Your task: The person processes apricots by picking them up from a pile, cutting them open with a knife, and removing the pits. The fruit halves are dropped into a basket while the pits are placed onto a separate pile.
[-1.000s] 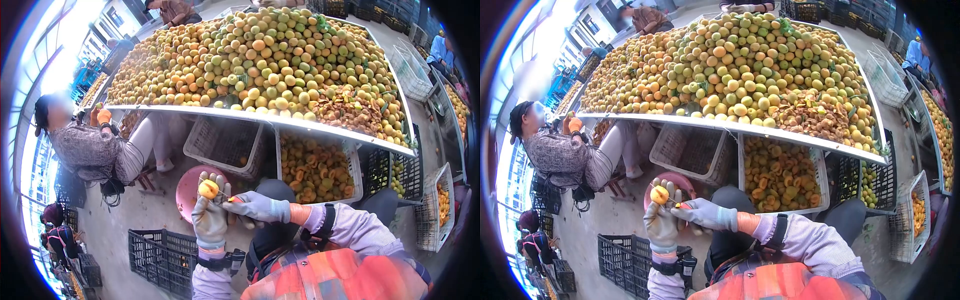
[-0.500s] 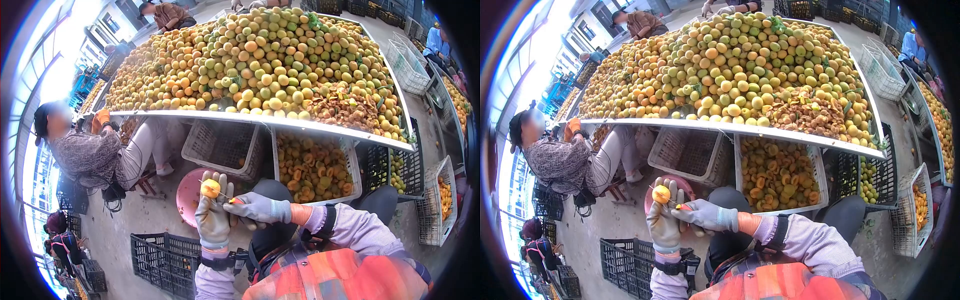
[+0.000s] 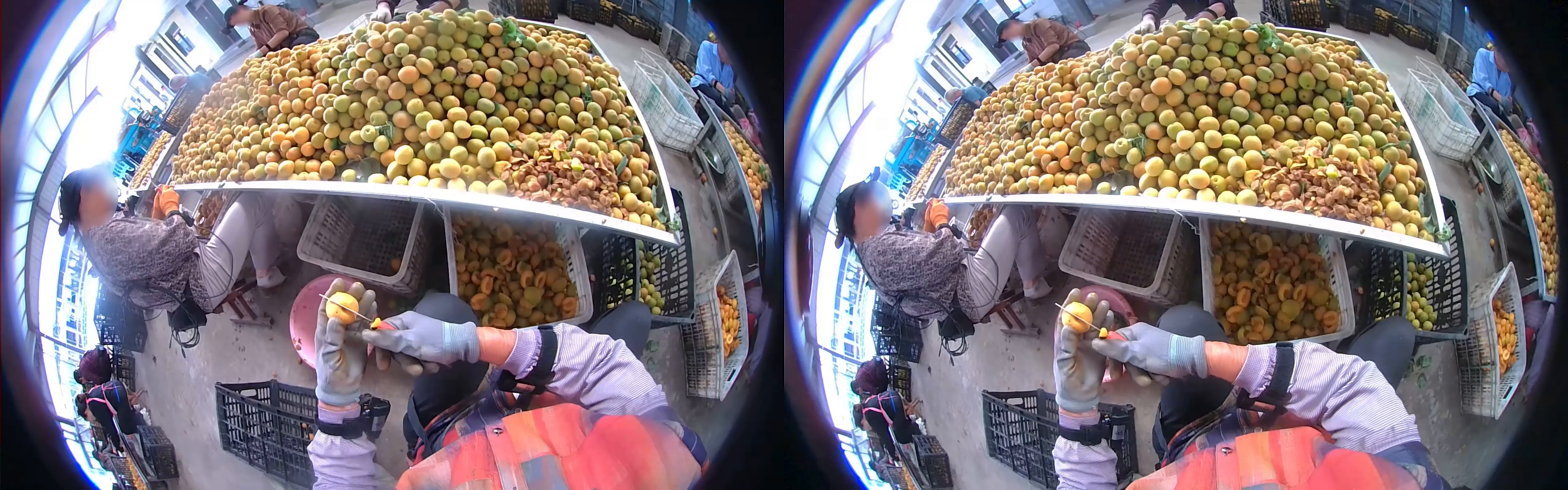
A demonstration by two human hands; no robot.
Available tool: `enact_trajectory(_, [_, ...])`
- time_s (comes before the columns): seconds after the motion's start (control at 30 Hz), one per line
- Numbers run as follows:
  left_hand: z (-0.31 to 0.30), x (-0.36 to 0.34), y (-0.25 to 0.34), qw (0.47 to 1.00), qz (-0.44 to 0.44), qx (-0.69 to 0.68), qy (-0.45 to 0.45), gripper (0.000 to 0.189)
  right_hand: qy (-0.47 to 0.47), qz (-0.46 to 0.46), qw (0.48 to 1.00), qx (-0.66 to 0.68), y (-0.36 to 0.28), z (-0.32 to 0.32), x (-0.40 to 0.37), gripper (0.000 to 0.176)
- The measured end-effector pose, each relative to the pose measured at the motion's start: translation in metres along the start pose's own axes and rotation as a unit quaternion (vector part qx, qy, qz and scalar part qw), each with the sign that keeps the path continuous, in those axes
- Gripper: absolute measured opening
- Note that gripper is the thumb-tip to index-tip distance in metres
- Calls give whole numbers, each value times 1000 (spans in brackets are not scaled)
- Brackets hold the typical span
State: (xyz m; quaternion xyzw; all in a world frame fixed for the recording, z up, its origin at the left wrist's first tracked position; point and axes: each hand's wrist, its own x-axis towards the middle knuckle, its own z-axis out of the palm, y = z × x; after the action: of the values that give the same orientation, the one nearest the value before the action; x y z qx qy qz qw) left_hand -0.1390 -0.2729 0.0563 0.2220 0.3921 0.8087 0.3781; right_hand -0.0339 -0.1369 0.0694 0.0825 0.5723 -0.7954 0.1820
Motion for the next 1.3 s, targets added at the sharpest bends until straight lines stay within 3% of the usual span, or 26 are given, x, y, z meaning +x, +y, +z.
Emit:
enact_trajectory(0.1, [7,3,0,999,18,26,17,61,20,-1,1000,14,2,1,0,55])
enact_trajectory(0.3, [29,26,-16,1000,-10,-23,-12,60,68,-102,991,43,-11,-4,-14,56])
enact_trajectory(0.4, [54,42,-21,997,-49,-49,-26,60,99,-112,988,33,-22,-19,-30,55])
enact_trajectory(0.47, [70,52,-30,999,-33,0,-14,55,118,-72,986,90,-21,-31,-43,52])
enact_trajectory(0.5, [77,55,-34,999,-24,23,-18,52,145,-147,974,90,-25,-30,-56,50])
enact_trajectory(0.53, [80,59,-41,999,-25,29,-38,50,152,-155,972,86,-29,-32,-72,48])
enact_trajectory(0.63, [110,72,-59,995,-56,-25,-84,49,193,-182,960,83,-18,-52,-90,38])
enact_trajectory(0.67, [113,77,-71,993,-67,-34,-86,51,218,-216,949,66,15,-73,-60,38])
enact_trajectory(0.7, [127,79,-78,989,-105,-71,-79,49,232,-318,913,106,12,-70,-74,42])
enact_trajectory(0.73, [140,81,-78,910,-241,-332,-53,43,247,-370,888,115,31,-86,-56,40])
enact_trajectory(0.77, [169,69,-78,969,-199,-135,-65,41,273,-328,903,44,14,-80,-99,36])
enact_trajectory(0.8, [194,59,-79,985,-137,69,-76,40,292,-306,904,58,10,-78,-119,37])
enact_trajectory(0.93, [206,75,-115,968,-186,84,-142,40,319,-290,901,51,63,-123,-103,42])
enact_trajectory(1.0, [206,78,-131,951,-279,84,-99,41,360,-262,888,114,74,-131,-110,41])
enact_trajectory(1.07, [202,86,-147,951,-269,110,-102,42,333,-239,905,111,52,-121,-148,44])
enact_trajectory(1.13, [215,88,-163,958,-230,148,-88,43,317,-314,881,157,37,-109,-177,45])
enact_trajectory(1.17, [224,86,-162,960,-200,170,-101,44,361,-304,879,71,56,-129,-164,35])
enact_trajectory(1.2, [233,86,-162,961,-168,190,-112,45,376,-308,868,98,67,-136,-160,30])
enact_trajectory(1.23, [226,97,-166,943,-226,206,-131,45,369,-302,871,117,71,-141,-160,30])
enact_trajectory(1.3, [224,105,-179,939,-201,241,-139,45,361,-296,873,139,76,-152,-155,31])
